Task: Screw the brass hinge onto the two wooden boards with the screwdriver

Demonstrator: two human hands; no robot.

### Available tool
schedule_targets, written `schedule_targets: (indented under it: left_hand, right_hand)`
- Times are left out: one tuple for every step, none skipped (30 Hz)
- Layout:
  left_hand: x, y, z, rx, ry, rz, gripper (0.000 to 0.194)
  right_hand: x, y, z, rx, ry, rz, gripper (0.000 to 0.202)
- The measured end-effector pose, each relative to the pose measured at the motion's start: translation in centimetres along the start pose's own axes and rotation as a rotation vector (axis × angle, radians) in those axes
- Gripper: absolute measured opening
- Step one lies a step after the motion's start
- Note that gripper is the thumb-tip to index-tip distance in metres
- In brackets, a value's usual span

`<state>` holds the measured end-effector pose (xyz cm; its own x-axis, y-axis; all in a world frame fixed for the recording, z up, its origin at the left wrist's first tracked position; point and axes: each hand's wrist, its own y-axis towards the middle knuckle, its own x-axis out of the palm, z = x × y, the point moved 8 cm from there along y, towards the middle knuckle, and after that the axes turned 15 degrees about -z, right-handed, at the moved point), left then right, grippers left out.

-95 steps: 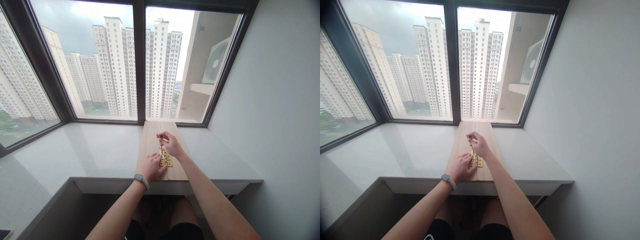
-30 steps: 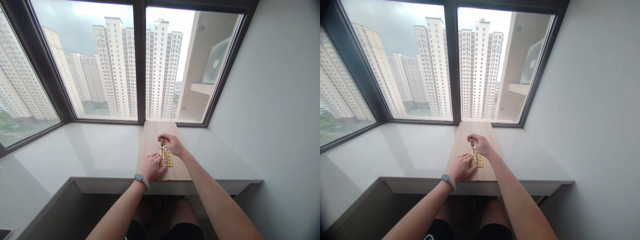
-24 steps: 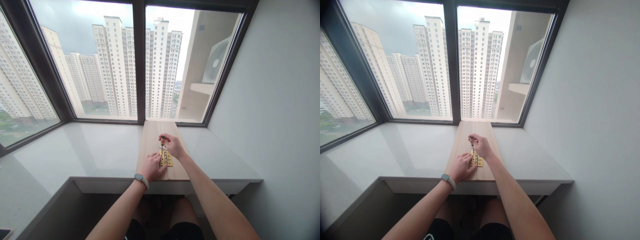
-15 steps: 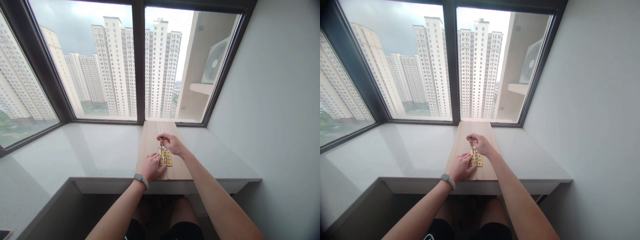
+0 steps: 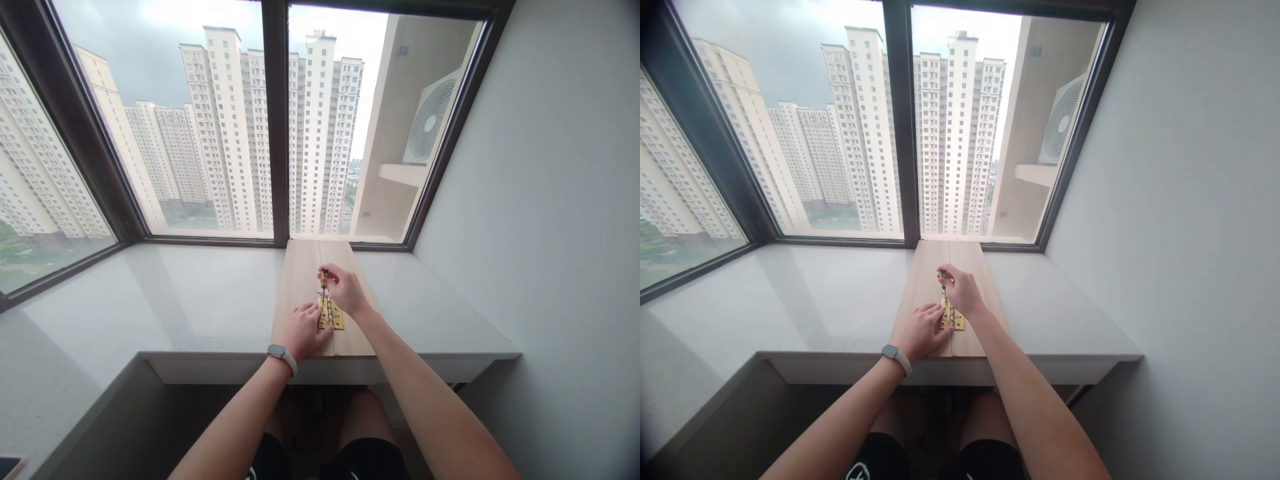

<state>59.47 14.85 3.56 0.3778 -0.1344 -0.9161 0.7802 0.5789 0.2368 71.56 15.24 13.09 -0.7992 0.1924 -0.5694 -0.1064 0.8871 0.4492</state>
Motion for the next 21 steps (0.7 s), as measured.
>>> schedule_targets:
  left_hand:
    - [0.0, 0.0, 0.0, 0.001, 0.001, -0.002, 0.036]
    - [0.0, 0.0, 0.0, 0.002, 0.001, -0.003, 0.036]
    - [0.0, 0.0, 0.0, 0.004, 0.001, -0.005, 0.036]
    - [-0.1, 0.0, 0.0, 0.005, 0.001, -0.006, 0.037]
    - [-0.1, 0.0, 0.0, 0.005, -0.001, -0.006, 0.037]
    - [-0.1, 0.0, 0.0, 0.005, -0.003, -0.006, 0.038]
    - [-0.1, 0.0, 0.0, 0.006, -0.005, -0.006, 0.038]
    - [-0.1, 0.0, -0.1, 0.006, -0.005, -0.006, 0.038]
    - [-0.1, 0.0, -0.1, 0.005, -0.005, -0.005, 0.038]
    - [0.0, 0.0, -0.2, 0.003, -0.004, -0.003, 0.038]
    - [0.0, 0.0, -0.2, 0.002, -0.003, -0.003, 0.038]
    - [0.0, 0.0, -0.3, 0.001, -0.004, -0.003, 0.038]
    - [0.0, 0.0, -0.4, -0.001, -0.005, -0.002, 0.038]
    - [0.1, 0.0, -0.4, -0.003, -0.007, -0.002, 0.039]
    - [0.1, 0.0, -0.5, -0.004, -0.009, -0.001, 0.039]
    - [0.1, -0.1, -0.5, -0.004, -0.010, 0.000, 0.038]
    - [0.2, -0.1, -0.4, -0.004, -0.011, 0.001, 0.038]
    - [0.2, -0.2, -0.4, -0.002, -0.013, 0.004, 0.037]
    - [0.2, -0.2, -0.4, 0.001, -0.017, 0.005, 0.037]
    - [0.3, -0.2, -0.5, 0.004, -0.025, 0.008, 0.036]
    - [0.3, -0.1, -0.7, 0.005, -0.039, 0.011, 0.036]
  right_hand:
    - [0.0, -0.1, 0.0, 0.005, -0.011, 0.018, 0.024]
    - [-0.1, -0.1, 0.0, 0.008, -0.022, 0.035, 0.024]
    - [-0.2, -0.1, -0.1, 0.009, -0.031, 0.045, 0.024]
    - [-0.2, -0.1, -0.1, 0.006, -0.039, 0.047, 0.024]
    - [-0.2, 0.0, -0.2, 0.002, -0.048, 0.040, 0.024]
    - [-0.2, 0.0, -0.3, -0.001, -0.057, 0.025, 0.024]
    - [-0.2, 0.1, -0.3, -0.002, -0.065, 0.005, 0.024]
    - [-0.1, 0.1, -0.3, 0.002, -0.072, -0.016, 0.024]
    - [-0.1, 0.2, -0.3, 0.009, -0.078, -0.032, 0.024]
    - [-0.2, 0.2, -0.3, 0.018, -0.086, -0.044, 0.023]
    - [-0.2, 0.2, -0.3, 0.023, -0.094, -0.053, 0.022]
    - [-0.3, 0.3, -0.3, 0.026, -0.101, -0.054, 0.021]
    - [-0.5, 0.3, -0.4, 0.025, -0.107, -0.048, 0.019]
    - [-0.8, 0.3, -0.4, 0.022, -0.111, -0.030, 0.018]
    - [-1.3, 0.4, -0.5, 0.017, -0.112, -0.002, 0.017]
    - [-1.7, 0.4, -0.5, 0.012, -0.111, 0.033, 0.016]
    - [-2.3, 0.3, -0.6, 0.009, -0.109, 0.071, 0.015]
    - [-2.7, 0.3, -0.5, 0.009, -0.106, 0.104, 0.014]
    - [-3.2, 0.2, -0.4, 0.013, -0.105, 0.132, 0.014]
    - [-3.5, 0.1, -0.2, 0.021, -0.104, 0.156, 0.013]
    - [-3.8, -0.2, 0.0, 0.032, -0.101, 0.178, 0.014]
